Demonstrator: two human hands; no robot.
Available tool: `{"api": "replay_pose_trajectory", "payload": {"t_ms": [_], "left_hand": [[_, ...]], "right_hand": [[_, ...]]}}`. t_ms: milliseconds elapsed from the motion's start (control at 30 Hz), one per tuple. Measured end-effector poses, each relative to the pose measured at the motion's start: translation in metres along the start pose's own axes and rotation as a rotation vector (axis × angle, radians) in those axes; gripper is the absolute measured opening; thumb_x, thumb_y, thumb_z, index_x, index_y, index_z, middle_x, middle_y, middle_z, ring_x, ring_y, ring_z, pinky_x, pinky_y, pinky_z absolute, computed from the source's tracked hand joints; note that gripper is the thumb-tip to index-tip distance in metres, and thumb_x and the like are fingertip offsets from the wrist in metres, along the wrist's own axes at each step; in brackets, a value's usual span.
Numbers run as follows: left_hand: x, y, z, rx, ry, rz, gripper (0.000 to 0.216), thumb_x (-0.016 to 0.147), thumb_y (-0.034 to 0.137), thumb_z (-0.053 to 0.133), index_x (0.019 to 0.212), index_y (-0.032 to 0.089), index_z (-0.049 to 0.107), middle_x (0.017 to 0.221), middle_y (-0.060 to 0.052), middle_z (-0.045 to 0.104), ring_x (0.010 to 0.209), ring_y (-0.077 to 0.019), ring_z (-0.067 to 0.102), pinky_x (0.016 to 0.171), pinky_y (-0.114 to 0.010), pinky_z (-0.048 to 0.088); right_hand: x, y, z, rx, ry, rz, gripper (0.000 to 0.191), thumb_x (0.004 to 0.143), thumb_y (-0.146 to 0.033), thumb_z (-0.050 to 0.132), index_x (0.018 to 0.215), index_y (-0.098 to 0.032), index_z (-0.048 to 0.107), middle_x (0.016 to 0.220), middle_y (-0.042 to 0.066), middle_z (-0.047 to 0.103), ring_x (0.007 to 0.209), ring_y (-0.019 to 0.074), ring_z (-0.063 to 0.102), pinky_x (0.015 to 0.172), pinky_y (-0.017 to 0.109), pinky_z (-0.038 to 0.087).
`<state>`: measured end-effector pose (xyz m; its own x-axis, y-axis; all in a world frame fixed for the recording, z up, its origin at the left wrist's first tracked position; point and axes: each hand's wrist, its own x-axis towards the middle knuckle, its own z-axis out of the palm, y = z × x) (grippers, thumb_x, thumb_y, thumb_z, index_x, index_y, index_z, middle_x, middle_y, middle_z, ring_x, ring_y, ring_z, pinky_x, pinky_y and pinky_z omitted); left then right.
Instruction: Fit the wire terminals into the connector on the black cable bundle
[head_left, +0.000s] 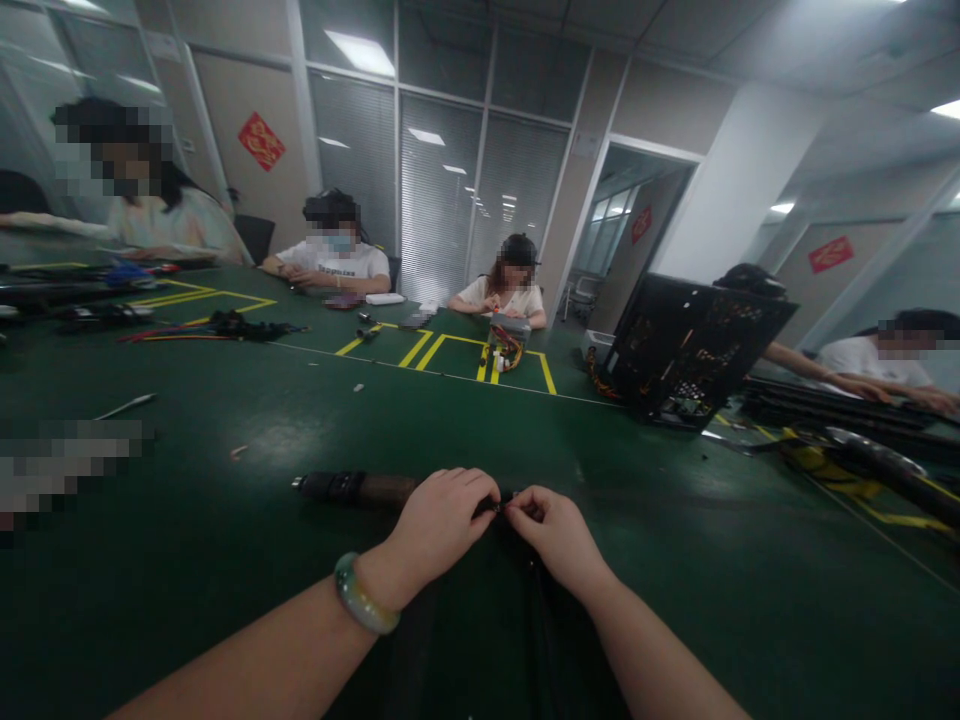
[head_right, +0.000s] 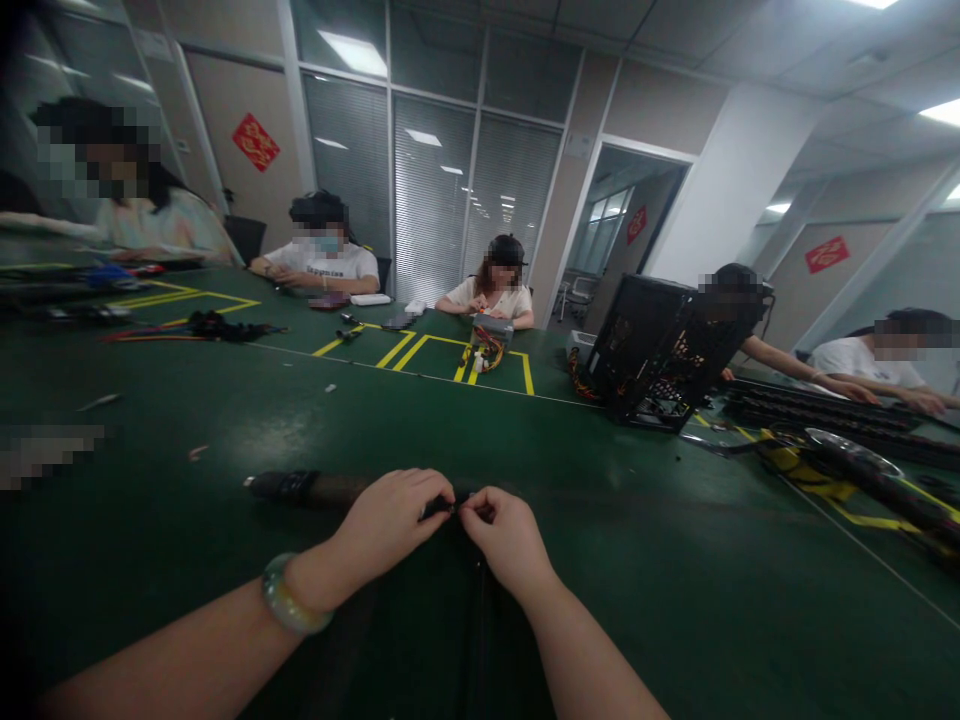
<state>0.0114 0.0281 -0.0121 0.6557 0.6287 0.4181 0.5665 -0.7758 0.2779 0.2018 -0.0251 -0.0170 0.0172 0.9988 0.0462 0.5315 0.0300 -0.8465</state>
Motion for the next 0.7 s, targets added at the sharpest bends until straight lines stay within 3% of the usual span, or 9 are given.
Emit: {"api": "replay_pose_trajectory", "payload": {"t_ms": [533, 700], "left_hand": [[0.0001, 0.0026, -0.0037, 0.012, -0.012, 0.024, 0.006, 0.091, 0.024, 0.057, 0.091, 0.023, 0.063, 0.094, 0.001, 0.062, 0.087, -0.018, 0.057, 0.076, -0.033, 0.041], [0.0, 0.0013, -0.001, 0.006, -0.005, 0.016, 0.006, 0.091, 0.025, 0.057, 0.091, 0.022, 0.063, 0.093, 0.0, 0.063, 0.087, -0.0188, 0.057, 0.076, -0.033, 0.041]], "right_hand": [[0.0011, 0.0048, 0.0043, -0.04, -0.033, -0.062, 0.013, 0.088, -0.03, 0.06, 0.093, -0.022, 0.069, 0.087, -0.001, 0.07, 0.078, 0.016, 0.065, 0.067, 0.023, 0.047], [0.0011, 0.005, 0.0039, -0.081, -0.02, -0.093, 0.011, 0.088, -0.027, 0.059, 0.087, -0.02, 0.068, 0.082, -0.001, 0.069, 0.074, 0.0153, 0.064, 0.065, 0.023, 0.044]]}}
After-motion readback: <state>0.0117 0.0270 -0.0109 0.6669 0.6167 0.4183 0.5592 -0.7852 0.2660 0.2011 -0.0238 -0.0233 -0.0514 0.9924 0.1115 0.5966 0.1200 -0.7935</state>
